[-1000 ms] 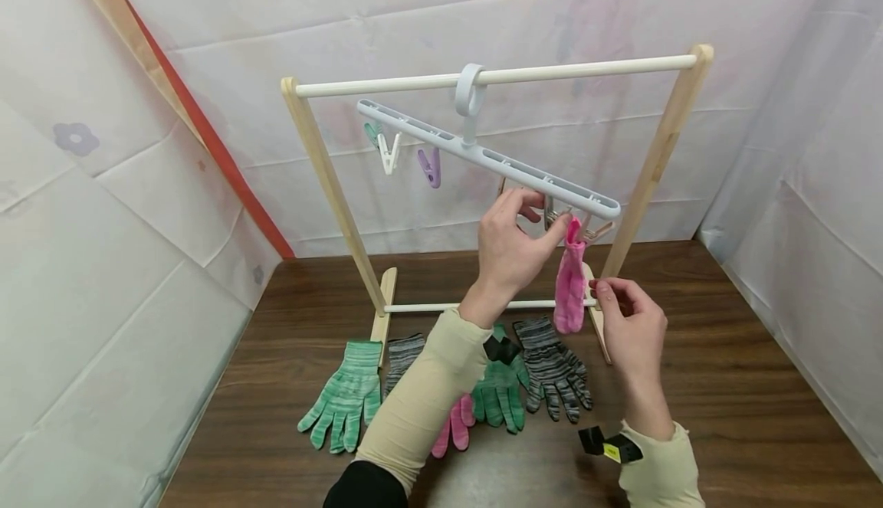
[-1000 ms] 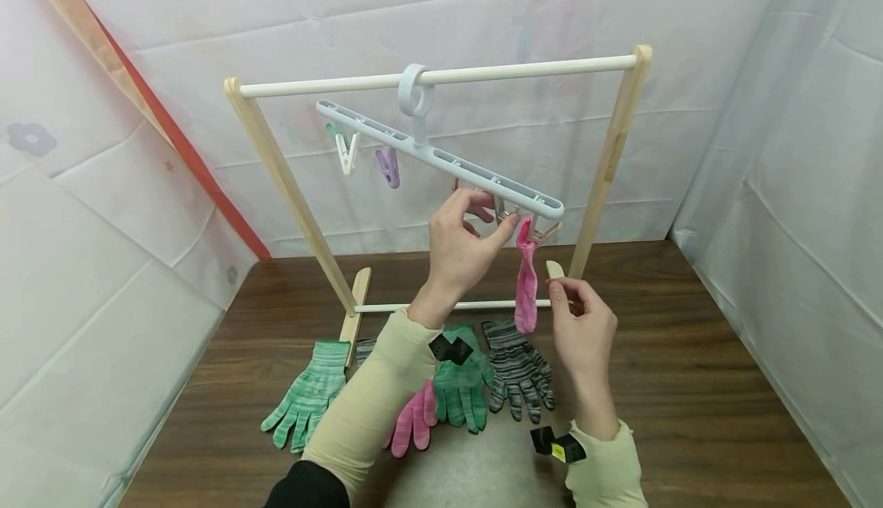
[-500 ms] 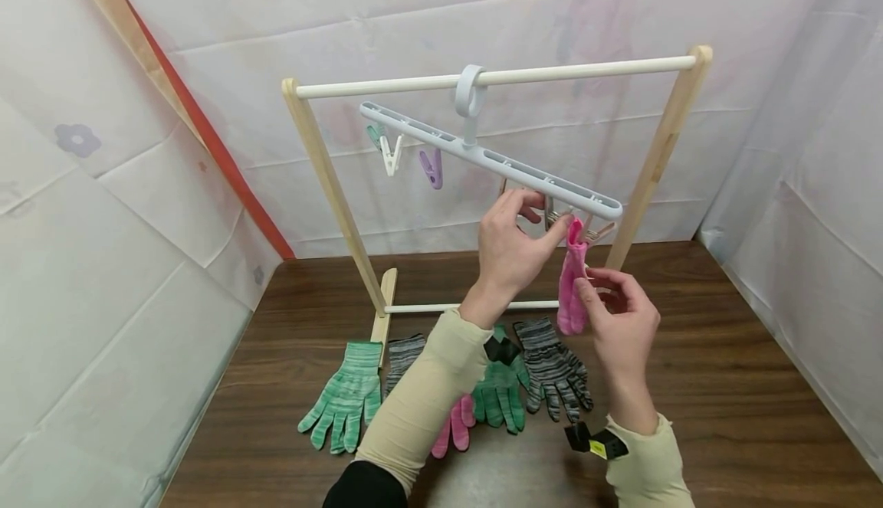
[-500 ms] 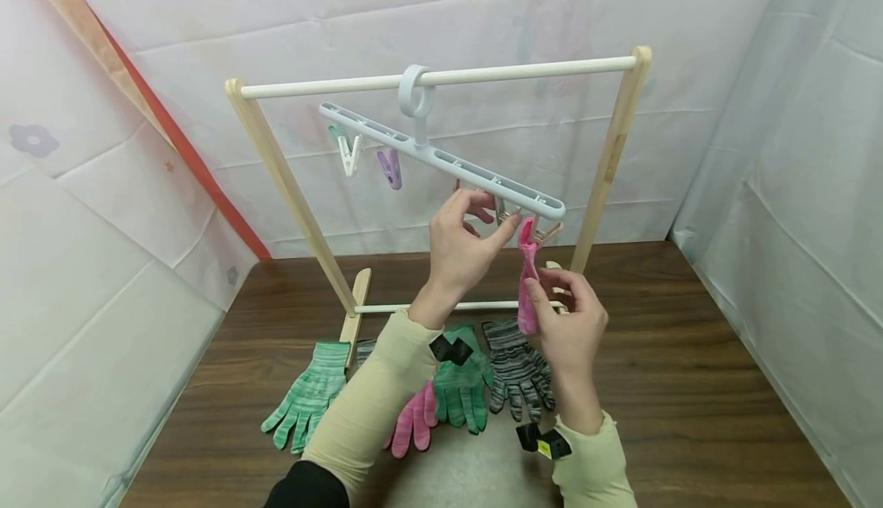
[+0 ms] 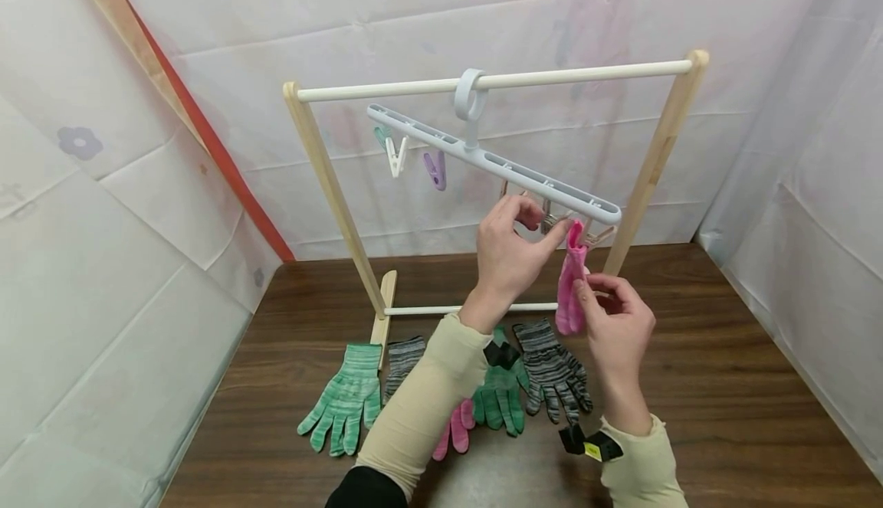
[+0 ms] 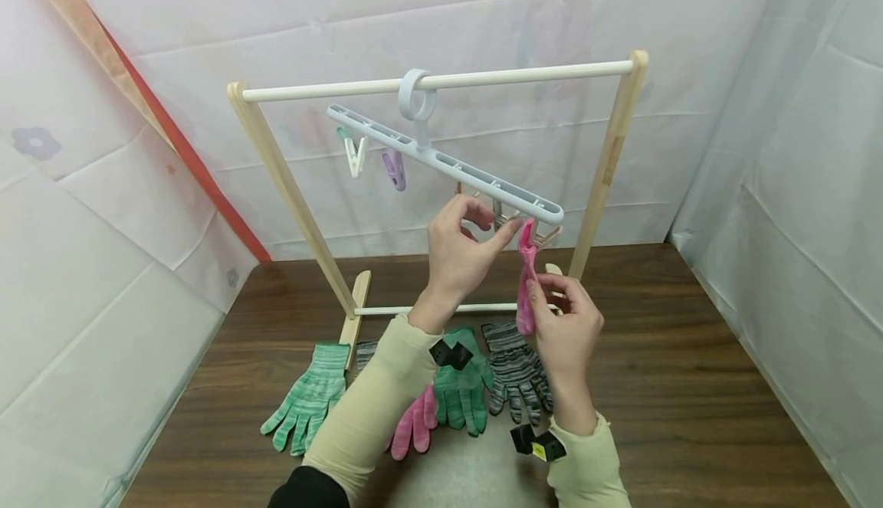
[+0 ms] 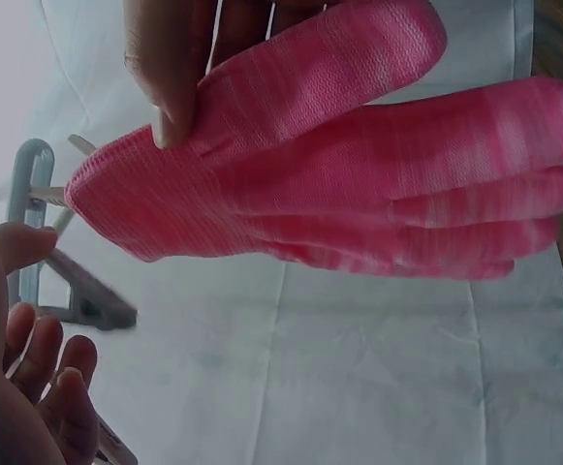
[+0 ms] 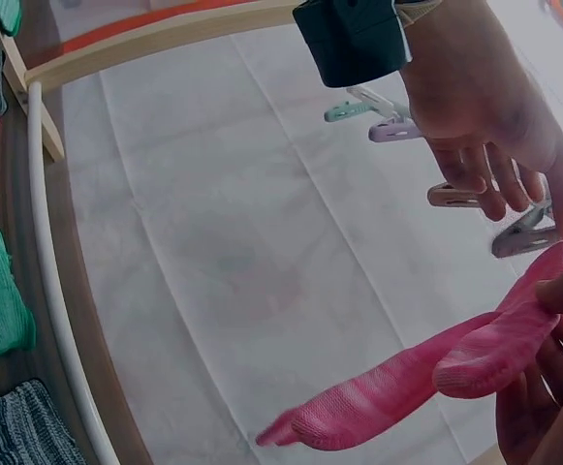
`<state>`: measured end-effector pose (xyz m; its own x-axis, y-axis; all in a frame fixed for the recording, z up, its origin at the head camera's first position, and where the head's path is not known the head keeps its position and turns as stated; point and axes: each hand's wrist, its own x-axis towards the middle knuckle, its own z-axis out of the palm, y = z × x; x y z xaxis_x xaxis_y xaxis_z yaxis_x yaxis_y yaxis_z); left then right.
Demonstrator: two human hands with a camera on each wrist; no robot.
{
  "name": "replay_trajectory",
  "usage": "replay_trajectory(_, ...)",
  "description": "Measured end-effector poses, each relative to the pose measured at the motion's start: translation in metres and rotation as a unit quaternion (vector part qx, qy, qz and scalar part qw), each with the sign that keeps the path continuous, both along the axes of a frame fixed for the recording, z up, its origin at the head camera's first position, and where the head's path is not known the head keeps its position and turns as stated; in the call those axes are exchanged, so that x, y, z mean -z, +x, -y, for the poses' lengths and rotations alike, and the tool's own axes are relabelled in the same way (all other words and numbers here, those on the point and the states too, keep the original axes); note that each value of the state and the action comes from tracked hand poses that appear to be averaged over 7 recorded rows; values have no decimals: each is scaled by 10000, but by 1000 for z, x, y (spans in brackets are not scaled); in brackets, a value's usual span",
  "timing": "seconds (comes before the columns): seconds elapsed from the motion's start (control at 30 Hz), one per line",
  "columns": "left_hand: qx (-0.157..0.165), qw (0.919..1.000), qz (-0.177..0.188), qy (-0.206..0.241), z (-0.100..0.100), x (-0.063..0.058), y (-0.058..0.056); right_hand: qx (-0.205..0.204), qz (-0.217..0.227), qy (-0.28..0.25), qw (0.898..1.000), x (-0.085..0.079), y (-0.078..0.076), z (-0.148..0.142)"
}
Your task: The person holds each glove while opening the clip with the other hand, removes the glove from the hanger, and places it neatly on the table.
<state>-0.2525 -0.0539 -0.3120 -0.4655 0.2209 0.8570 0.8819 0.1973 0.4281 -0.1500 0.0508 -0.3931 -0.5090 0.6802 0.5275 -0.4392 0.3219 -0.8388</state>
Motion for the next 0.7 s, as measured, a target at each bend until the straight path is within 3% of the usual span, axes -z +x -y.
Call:
replay_trajectory(0.47,320,9993,149,-109,-9,14,12,-170,178,-404,9989,8,-6,6)
replay_trajectory(0.7,417,9985,293,-181,-15,15,16,-145,148,-17,9998,-13,5,21)
